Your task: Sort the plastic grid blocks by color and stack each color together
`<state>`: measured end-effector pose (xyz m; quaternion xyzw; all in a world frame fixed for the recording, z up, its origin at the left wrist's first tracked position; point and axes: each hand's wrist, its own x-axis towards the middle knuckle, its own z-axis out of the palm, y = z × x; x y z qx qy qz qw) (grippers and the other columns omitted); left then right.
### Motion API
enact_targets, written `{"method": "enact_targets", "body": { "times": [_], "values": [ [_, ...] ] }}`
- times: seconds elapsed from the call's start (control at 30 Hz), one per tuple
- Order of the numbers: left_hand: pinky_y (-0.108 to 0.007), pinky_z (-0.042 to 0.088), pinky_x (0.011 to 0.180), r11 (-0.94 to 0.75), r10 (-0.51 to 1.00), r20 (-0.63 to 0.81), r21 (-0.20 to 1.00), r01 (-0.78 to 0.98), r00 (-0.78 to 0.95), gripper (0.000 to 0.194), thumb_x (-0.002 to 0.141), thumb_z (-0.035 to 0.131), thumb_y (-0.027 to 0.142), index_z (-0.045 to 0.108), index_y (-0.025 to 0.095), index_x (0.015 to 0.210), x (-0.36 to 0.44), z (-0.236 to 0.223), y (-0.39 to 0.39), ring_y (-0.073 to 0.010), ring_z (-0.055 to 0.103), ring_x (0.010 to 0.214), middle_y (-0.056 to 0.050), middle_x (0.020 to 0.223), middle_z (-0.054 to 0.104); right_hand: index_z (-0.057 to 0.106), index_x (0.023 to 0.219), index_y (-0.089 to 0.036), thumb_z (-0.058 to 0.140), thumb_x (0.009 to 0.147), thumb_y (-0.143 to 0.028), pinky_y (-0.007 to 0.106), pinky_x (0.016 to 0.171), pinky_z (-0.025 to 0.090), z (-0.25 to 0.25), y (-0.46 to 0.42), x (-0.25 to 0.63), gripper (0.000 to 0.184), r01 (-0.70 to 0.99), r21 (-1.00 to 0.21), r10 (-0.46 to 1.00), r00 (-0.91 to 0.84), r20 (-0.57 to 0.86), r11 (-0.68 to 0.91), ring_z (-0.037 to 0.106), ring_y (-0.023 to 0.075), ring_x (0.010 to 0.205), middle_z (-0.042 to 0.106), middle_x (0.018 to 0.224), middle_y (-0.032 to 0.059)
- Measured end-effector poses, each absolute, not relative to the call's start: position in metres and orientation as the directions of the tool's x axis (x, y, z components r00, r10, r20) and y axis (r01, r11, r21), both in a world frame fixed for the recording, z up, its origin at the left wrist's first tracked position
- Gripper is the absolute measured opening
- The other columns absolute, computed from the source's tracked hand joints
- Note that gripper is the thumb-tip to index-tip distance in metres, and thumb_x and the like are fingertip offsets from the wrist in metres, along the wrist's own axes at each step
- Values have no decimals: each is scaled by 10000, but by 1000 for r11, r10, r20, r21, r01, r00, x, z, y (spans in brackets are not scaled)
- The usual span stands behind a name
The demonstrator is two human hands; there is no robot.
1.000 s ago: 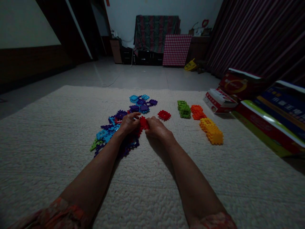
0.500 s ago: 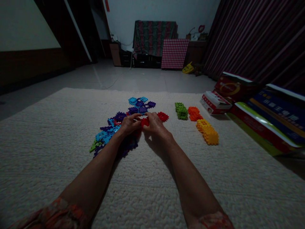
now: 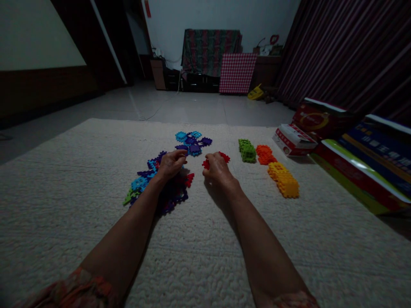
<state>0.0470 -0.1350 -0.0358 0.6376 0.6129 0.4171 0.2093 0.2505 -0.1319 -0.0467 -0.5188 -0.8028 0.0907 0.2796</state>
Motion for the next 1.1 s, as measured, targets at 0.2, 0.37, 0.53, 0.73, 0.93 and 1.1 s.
{"method": "enact_targets", "body": {
  "times": [0.2, 0.37, 0.53, 0.73, 0.93, 1.1],
  "values": [
    [-267, 548, 919, 1, 893, 306, 733, 680, -331, 387, 854, 496, 138, 751, 197, 1140, 22, -17, -136, -181, 732, 974, -37, 1030, 787, 615, 1068, -255, 632, 722, -161, 468, 893, 467, -41, -120, 284, 359, 856, -394, 918, -202, 341, 335, 546, 317, 1026, 575, 1093, 129],
    [-295, 515, 997, 48, 912, 292, 622, 782, -288, 385, 864, 498, 152, 758, 185, 1146, 19, -17, -140, -212, 713, 1057, -69, 1103, 773, 602, 1191, -222, 663, 733, -207, 546, 983, 430, -40, -117, 268, 463, 839, -349, 877, -272, 396, 418, 485, 380, 1202, 551, 1281, 166],
    [-327, 507, 1015, 72, 915, 323, 458, 886, -241, 393, 860, 506, 167, 740, 199, 1174, 13, -21, -130, -232, 697, 1090, -87, 1148, 758, 612, 1242, -167, 502, 871, -117, 380, 1003, 450, -51, -137, 222, 390, 735, -418, 840, -405, 362, 534, 567, 258, 1144, 617, 1228, 139],
    [-321, 462, 1042, 114, 988, 79, 239, 964, -136, 499, 870, 545, 255, 613, 184, 1359, 8, -22, -94, -245, 627, 1211, -114, 1297, 690, 673, 1144, -165, 481, 941, -143, 317, 918, 428, -58, -146, 205, 280, 800, -302, 853, -459, 250, 519, 565, 225, 1046, 647, 1099, 114],
    [-380, 459, 1019, 120, 993, -17, 166, 979, -119, 516, 864, 562, 375, 570, 227, 1359, 20, -27, -78, -278, 608, 1217, -120, 1301, 669, 676, 1117, -174, 494, 956, -171, 299, 861, 413, -58, -144, 208, 244, 802, -275, 844, -469, 260, 530, 555, 221, 996, 648, 1079, 106],
    [-387, 470, 1008, 146, 987, 32, 209, 967, -156, 609, 809, 646, 340, 531, 234, 1397, 22, -30, -81, -291, 613, 1215, -144, 1329, 628, 683, 1083, -177, 523, 928, -146, 300, 852, 409, -59, -145, 207, 225, 807, -270, 847, -464, 259, 525, 543, 219, 993, 643, 1074, 105]
  ]
}}
